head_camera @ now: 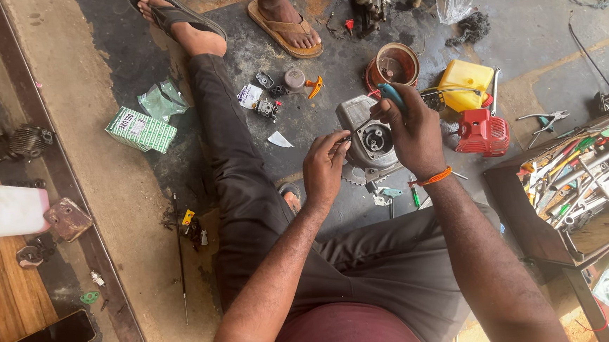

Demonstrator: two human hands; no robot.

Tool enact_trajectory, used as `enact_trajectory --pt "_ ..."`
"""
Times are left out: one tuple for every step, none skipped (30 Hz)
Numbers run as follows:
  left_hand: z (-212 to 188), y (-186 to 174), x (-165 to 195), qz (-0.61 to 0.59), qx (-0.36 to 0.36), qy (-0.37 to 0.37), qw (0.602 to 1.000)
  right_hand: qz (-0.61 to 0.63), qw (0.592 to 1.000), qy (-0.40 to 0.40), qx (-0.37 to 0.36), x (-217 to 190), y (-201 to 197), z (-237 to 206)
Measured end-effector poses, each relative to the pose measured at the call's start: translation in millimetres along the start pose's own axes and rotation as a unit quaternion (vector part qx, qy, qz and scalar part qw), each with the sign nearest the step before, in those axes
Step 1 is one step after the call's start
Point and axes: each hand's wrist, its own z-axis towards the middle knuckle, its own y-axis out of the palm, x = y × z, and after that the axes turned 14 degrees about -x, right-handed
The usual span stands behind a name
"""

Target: The person sits on the floor and uses a T-handle wrench to tighten bolts on a small engine casing. They then use a screwdriver to adjust internal components and inspect the assembly.

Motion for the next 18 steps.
enact_trajectory --pt "1 -1 0 -0.006 0.001 0.005 1.0 -0.005 1.0 0.004 -0.003 0 0 0" --pt "2 -1 1 -0.004 -0.001 0.007 1.0 -0.01 1.0 0.008 -0.008 0 0 -1" --pt "2 -2 1 -0.003 -0.004 0.009 1.0 -0.014 1.0 0.014 -0.012 -1 -1 -2" --pt "2 -2 0 -0.002 -0.008 0.009 1.0 -0.016 1.0 0.013 -0.017 -2 -2 -3" --pt "3 -3 0 -0.006 -0.011 0.012 1.0 -0.019 1.0 0.012 -0.021 -4 -3 -4" --pt "3 -5 0 -0.009 -0.015 0.016 1.0 -0.021 0.999 0.01 -0.024 -7 -4 -4" --pt "3 -6 0 -0.013 -0.018 0.02 1.0 -0.039 0.999 -0.009 -0.034 -10 -6 -4" --pt "4 -9 0 -0.013 -0.022 0.022 0.999 -0.057 0.997 -0.029 -0.044 -14 -9 -4" --pt "5 -11 0 -0.014 -0.027 0.025 0.999 -0.075 0.995 -0.049 -0.053 -17 -11 -4" --pt "5 -14 0 -0.016 -0.032 0.025 0.999 -0.09 0.992 -0.051 -0.067 -20 -13 -4" --pt "5 -16 2 -0.019 -0.041 0.017 0.999 -0.103 0.99 -0.05 -0.08 -21 -13 -3" --pt "5 -18 3 -0.023 -0.051 0.01 0.998 -0.117 0.988 -0.05 -0.092 -22 -13 -3" --pt "6 -20 6 -0.026 -0.06 0.004 0.998 -0.139 0.986 -0.063 -0.07 -21 -11 -3" --pt "6 -20 9 -0.009 -0.064 0.002 0.998 -0.162 0.983 -0.077 -0.047 -19 -7 -2" --pt "6 -20 12 0.008 -0.068 -0.001 0.998 -0.185 0.978 -0.093 -0.025 -16 -3 -2" --pt "6 -20 16 0.025 -0.071 -0.004 0.997 -0.193 0.979 -0.059 -0.014 -11 3 -2" --pt "6 -19 20 0.032 -0.049 0.013 0.998 -0.2 0.979 -0.024 -0.003 -5 11 -3" --pt "7 -18 23 0.038 -0.027 0.03 0.998 -0.208 0.978 0.012 0.007 1 18 -3"
